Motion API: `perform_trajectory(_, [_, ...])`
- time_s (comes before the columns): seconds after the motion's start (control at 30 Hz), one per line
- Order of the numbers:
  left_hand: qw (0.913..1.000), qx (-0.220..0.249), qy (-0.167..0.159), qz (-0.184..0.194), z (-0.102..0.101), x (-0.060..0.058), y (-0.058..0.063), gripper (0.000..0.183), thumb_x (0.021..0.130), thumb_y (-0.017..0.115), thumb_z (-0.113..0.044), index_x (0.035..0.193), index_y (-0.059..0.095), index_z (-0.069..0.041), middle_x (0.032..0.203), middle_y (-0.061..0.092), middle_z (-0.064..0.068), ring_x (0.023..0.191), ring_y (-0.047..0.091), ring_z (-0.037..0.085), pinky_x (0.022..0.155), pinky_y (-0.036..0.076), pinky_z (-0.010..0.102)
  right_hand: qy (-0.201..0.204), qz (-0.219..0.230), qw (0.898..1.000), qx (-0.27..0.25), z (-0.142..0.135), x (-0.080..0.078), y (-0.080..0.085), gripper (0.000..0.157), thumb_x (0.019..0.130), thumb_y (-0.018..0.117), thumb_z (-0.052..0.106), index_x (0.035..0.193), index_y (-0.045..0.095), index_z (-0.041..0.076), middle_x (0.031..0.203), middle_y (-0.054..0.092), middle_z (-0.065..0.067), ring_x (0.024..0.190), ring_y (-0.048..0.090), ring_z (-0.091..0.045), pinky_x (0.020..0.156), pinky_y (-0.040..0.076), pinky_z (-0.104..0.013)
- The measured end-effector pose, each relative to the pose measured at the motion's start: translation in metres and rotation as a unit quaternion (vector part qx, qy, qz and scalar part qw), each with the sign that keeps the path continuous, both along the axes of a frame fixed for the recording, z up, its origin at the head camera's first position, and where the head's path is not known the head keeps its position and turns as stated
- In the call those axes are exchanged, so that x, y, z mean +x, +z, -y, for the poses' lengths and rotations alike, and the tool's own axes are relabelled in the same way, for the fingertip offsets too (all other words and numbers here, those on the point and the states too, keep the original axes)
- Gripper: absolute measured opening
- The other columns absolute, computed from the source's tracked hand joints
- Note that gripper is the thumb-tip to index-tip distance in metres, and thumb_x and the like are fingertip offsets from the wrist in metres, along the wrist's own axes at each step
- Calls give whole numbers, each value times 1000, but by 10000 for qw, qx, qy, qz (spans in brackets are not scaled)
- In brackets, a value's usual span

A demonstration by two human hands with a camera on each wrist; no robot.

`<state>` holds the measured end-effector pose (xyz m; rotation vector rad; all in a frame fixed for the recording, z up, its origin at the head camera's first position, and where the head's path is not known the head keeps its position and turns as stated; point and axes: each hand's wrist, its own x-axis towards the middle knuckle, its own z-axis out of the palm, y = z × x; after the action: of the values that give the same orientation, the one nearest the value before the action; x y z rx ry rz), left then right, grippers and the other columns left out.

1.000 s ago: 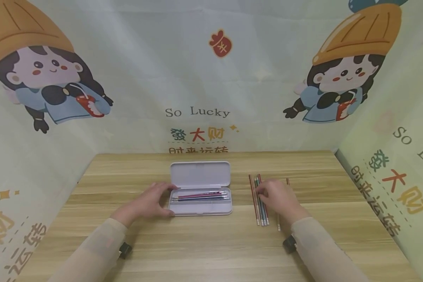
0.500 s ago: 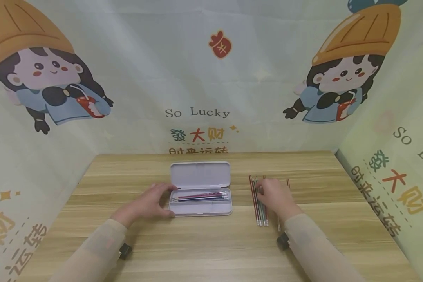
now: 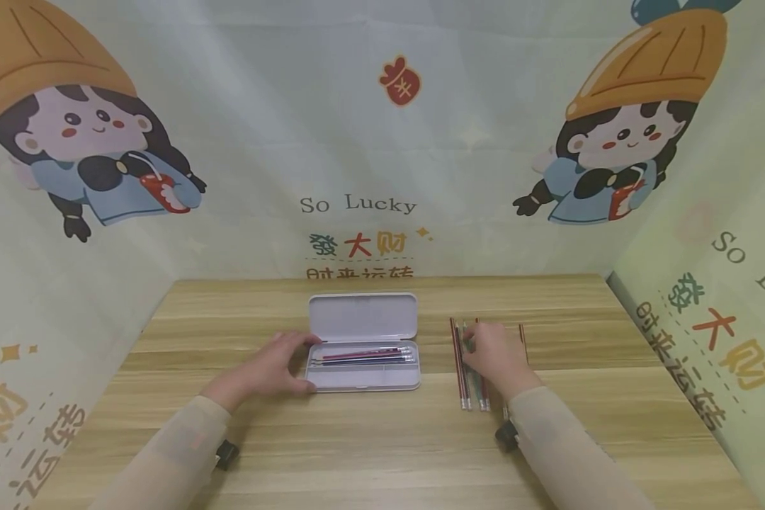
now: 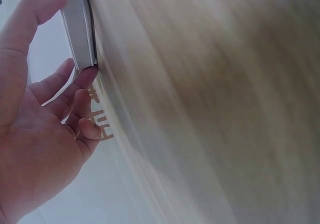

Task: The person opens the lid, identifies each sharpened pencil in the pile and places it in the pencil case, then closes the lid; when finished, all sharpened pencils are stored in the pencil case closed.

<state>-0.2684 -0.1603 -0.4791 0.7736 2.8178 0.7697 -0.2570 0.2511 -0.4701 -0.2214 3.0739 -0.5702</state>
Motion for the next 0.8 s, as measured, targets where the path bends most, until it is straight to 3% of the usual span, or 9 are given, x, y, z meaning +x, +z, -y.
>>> perform_trajectory(0.2, [10000,-19,-8,-28,0,0,1,83,70,91,-29,142,55,-7,145,59,14,133,50,34,118,41,53,-114,31,9995,-295,1,-1,-1,31,85,75,10,115,73,0,69,60,-1,55,51,-13,48,42,-26])
perform_trajectory(0.4, [10000,-34,-3,-28,0,1,1,83,70,92,-28,142,55,-7,144,60,13,130,51,33,116,42,52,-199,-94,9995,-236,1,-3,0,30,85,75,9,114,73,0,78,67,-4,63,56,-16,52,45,-28])
perform_trajectory(0.8, [10000,-37,1,-11,-1,1,1,83,71,92,-28,142,55,-7,145,60,13,130,51,33,116,42,52,-350,229,9989,-206,4,-3,1,29,90,72,13,117,72,1,100,76,-15,75,69,-20,57,56,-32])
